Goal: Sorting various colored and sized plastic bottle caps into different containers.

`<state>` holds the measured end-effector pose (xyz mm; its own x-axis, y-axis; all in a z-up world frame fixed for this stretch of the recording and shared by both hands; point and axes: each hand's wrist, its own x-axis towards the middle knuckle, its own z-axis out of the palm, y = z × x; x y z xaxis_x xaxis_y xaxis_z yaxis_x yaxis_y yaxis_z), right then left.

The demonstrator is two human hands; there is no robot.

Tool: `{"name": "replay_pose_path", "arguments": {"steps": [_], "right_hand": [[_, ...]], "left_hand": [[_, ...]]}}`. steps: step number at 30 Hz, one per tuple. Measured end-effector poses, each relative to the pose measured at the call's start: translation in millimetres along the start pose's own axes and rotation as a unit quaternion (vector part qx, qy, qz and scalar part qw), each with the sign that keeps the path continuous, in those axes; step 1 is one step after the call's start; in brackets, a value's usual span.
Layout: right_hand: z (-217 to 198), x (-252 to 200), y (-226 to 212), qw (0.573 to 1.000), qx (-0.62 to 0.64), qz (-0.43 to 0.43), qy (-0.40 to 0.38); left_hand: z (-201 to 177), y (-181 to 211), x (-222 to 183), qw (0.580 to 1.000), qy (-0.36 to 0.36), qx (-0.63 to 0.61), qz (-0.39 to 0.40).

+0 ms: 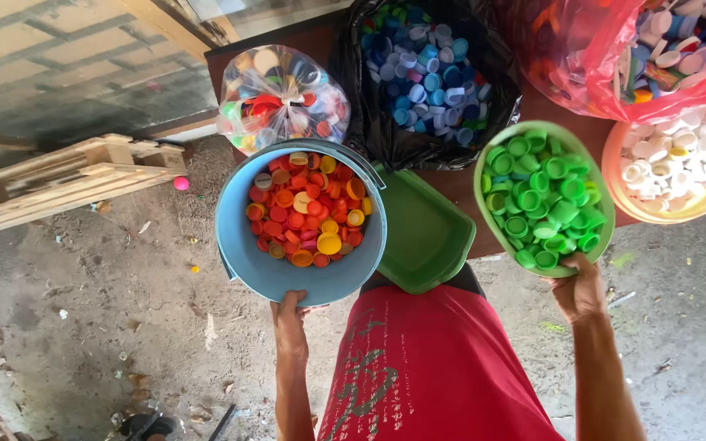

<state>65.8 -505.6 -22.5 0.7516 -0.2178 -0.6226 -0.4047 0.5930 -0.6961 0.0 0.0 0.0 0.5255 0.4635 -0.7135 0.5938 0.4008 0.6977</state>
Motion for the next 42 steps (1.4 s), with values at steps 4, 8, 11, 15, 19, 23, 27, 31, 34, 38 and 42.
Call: {"name": "replay_pose_path", "arguments": {"steps": [4, 8, 11, 15, 19, 23, 27, 31, 34, 38, 42], "right_hand": [[36, 17, -27, 0.998, 0.004, -0.018, -0.068], [100, 54, -56, 0.989, -0.044, -0.042, -0.136], [147, 90, -65, 0.982, -0.094, -0.068, -0.152], [219, 105, -72, 0.961, -0.208, -0.149, -0.106], [215, 147, -54, 0.946, -0.214, -0.197, -0.143], [226, 150, -53, 0.935, -0.243, -0.230, -0.122], [241, 135, -56, 0.927, -0.262, -0.249, -0.104], [189, 198, -31, 0.850, -0.355, -0.380, -0.078], [186, 204, -26, 0.819, -0.407, -0.403, -0.037], [177, 207, -15, 0.781, -0.445, -0.436, -0.034], [177, 214, -5, 0.719, -0.498, -0.482, -0.038]], "left_hand": [[8, 10, -8, 0.999, -0.032, -0.036, 0.023], [24, 32, -23, 0.999, -0.027, -0.019, 0.008], [22, 28, -24, 0.998, -0.041, -0.042, 0.016], [13, 16, -26, 0.996, -0.050, -0.072, 0.015], [-3, 10, -46, 0.998, -0.018, -0.067, 0.007], [-33, -26, -53, 0.997, 0.009, -0.069, -0.025], [-37, -31, -59, 0.992, -0.022, -0.107, -0.064], [-34, -44, -50, 0.990, -0.025, -0.130, -0.050], [-30, -50, -40, 0.993, -0.016, -0.118, -0.027], [-21, -45, -33, 0.992, -0.017, -0.122, -0.026], [-18, -53, -15, 0.993, -0.024, -0.117, -0.025]]}}
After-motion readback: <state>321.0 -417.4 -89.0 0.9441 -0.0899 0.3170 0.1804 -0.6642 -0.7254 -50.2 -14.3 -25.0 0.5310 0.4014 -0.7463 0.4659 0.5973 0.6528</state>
